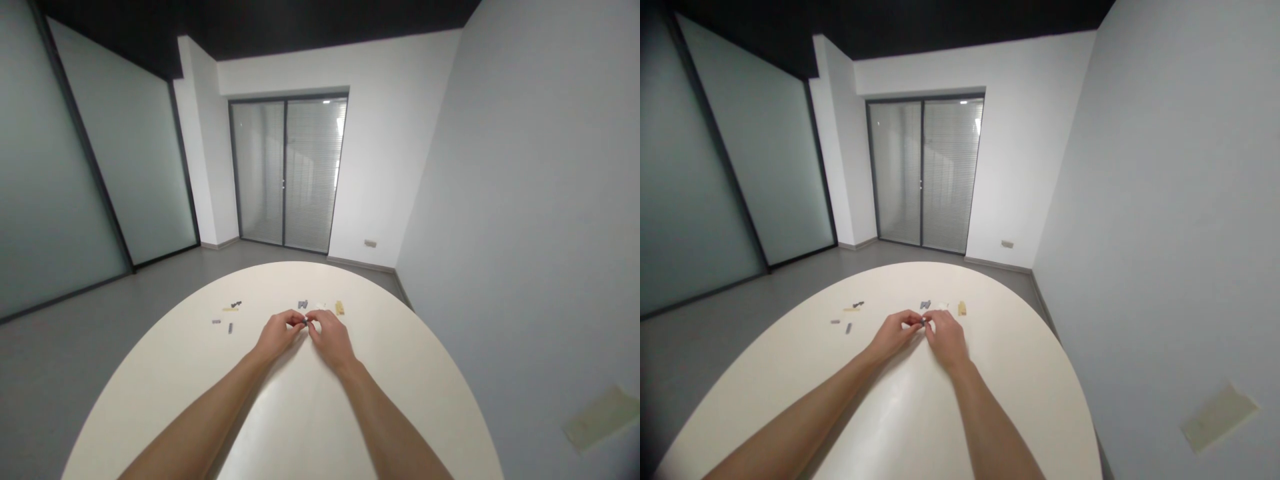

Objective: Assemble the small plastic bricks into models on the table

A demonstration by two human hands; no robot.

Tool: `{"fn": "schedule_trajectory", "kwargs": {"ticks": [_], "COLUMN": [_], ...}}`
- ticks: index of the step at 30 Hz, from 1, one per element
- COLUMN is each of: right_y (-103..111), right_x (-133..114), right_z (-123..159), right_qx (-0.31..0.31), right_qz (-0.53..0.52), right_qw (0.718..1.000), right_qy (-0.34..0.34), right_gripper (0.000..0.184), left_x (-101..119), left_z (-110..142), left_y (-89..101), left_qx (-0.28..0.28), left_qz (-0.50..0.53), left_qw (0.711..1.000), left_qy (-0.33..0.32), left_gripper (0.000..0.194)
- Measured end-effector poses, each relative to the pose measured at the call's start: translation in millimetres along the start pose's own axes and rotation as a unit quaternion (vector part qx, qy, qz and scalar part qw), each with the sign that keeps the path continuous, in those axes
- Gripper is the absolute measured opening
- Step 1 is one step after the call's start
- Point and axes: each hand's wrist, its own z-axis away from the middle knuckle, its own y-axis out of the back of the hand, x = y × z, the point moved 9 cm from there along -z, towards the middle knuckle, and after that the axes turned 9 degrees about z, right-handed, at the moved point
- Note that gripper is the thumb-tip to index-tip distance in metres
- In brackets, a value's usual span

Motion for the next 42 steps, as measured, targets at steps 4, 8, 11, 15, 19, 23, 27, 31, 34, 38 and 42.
{"fn": "schedule_trajectory", "kwargs": {"ticks": [4, 8, 11, 15, 19, 23, 27, 31, 34, 38, 42], "right_y": [-0.1, 0.5, -1.0, -3.1, -2.6, -3.5, -5.1, -5.0, -3.3, -2.0, -2.2], "right_x": [-0.8, -1.2, -1.1, -1.7, -3.0, -4.2, -4.2, -4.3, -3.3, -0.4, 0.8], "right_z": [0.1, -0.3, -0.4, 0.3, 1.4, 2.1, 1.5, 0.4, 0.0, 0.0, 0.5], "right_qx": [-0.001, -0.007, -0.022, -0.031, -0.023, -0.028, -0.033, -0.033, -0.025, -0.017, -0.018], "right_qz": [-0.002, -0.007, -0.013, -0.014, -0.009, -0.011, -0.014, -0.017, -0.015, -0.009, -0.009], "right_qw": [1.0, 1.0, 1.0, 0.999, 1.0, 1.0, 0.999, 0.999, 1.0, 1.0, 1.0], "right_qy": [-0.001, -0.005, -0.009, -0.003, -0.001, -0.003, -0.002, 0.003, 0.001, -0.009, -0.013], "right_gripper": [0.019, 0.021, 0.022, 0.024, 0.023, 0.021, 0.021, 0.022, 0.023, 0.023, 0.022], "left_x": [4.7, 5.3, 1.7, -1.5, -0.5, 0.2, -1.2, 0.1, 1.3, 5.0, 8.3], "left_z": [0.5, 0.2, -0.3, -0.7, -0.1, 1.0, 1.2, 0.5, 0.7, 2.5, 2.8], "left_y": [0.4, 1.4, 0.5, 0.6, 1.2, 4.8, 5.5, 4.4, 4.8, 3.5, 0.3], "left_qx": [-0.001, 0.005, 0.003, 0.005, 0.003, 0.014, 0.015, 0.012, 0.019, 0.018, 0.002], "left_qz": [0.004, -0.001, -0.009, -0.012, -0.016, -0.03, -0.029, -0.026, -0.035, -0.053, -0.049], "left_qw": [1.0, 1.0, 1.0, 1.0, 1.0, 0.999, 0.999, 1.0, 0.999, 0.998, 0.999], "left_qy": [-0.004, -0.006, -0.006, -0.012, -0.01, 0.002, 0.011, 0.001, -0.003, -0.012, -0.022], "left_gripper": [0.018, 0.019, 0.015, 0.015, 0.017, 0.016, 0.016, 0.018, 0.02, 0.023, 0.023]}}
